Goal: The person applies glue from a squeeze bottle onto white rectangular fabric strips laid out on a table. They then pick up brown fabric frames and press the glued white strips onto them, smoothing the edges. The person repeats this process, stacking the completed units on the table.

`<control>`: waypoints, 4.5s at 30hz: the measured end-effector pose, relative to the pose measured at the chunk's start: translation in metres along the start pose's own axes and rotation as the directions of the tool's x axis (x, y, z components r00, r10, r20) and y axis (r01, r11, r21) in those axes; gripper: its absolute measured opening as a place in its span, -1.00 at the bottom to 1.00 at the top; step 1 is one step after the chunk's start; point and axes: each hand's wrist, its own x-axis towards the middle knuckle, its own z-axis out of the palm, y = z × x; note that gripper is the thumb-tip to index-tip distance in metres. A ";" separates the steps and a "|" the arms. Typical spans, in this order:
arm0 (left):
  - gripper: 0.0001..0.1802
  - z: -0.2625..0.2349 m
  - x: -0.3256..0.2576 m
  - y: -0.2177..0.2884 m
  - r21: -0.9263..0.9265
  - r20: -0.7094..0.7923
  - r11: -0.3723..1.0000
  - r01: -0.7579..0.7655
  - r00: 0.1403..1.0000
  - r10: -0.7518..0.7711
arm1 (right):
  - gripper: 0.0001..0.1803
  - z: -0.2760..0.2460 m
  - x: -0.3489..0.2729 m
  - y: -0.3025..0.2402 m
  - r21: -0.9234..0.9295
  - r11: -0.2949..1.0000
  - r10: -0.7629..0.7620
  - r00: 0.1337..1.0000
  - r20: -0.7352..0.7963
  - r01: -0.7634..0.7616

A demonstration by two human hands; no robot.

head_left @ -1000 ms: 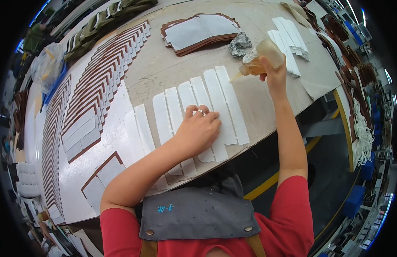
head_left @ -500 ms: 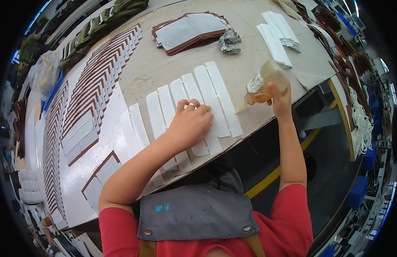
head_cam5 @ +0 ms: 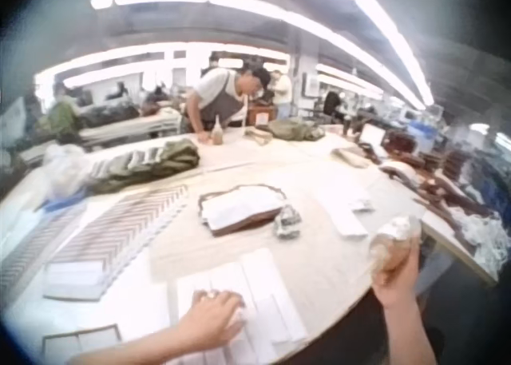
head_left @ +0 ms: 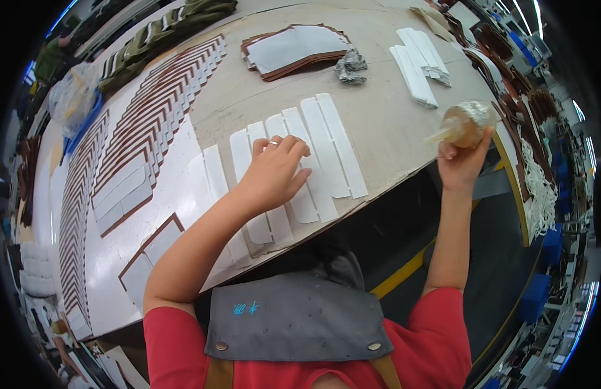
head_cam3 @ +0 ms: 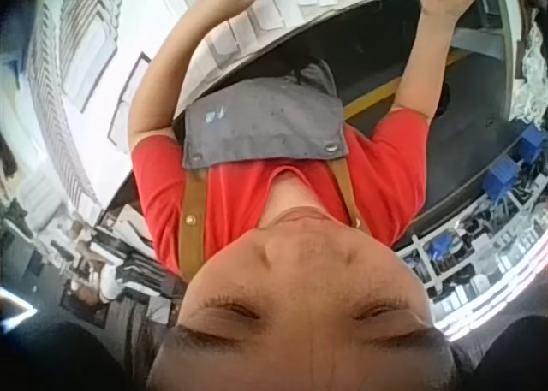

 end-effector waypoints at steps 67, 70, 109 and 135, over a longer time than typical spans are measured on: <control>-0.80 -0.087 -0.386 -0.037 -0.679 -0.394 0.470 0.563 0.261 -0.881 | -0.41 0.240 -0.185 0.278 -0.808 0.563 0.660 0.684 0.312 -0.175; -0.80 -0.091 -0.383 -0.034 -0.545 -0.369 0.490 0.680 0.331 -0.869 | -0.57 0.234 -0.187 0.275 -0.851 0.522 0.663 0.652 0.368 -0.050; -0.57 -0.099 -0.383 -0.043 0.161 -0.267 0.571 0.805 0.593 -0.760 | -0.56 0.259 -0.178 0.276 -0.903 0.312 0.667 0.609 0.429 0.294; -0.65 -0.076 -0.343 -0.063 0.034 -0.262 0.798 0.602 0.776 -0.574 | -0.87 0.305 -0.175 0.347 -0.685 0.433 0.572 0.410 0.711 0.585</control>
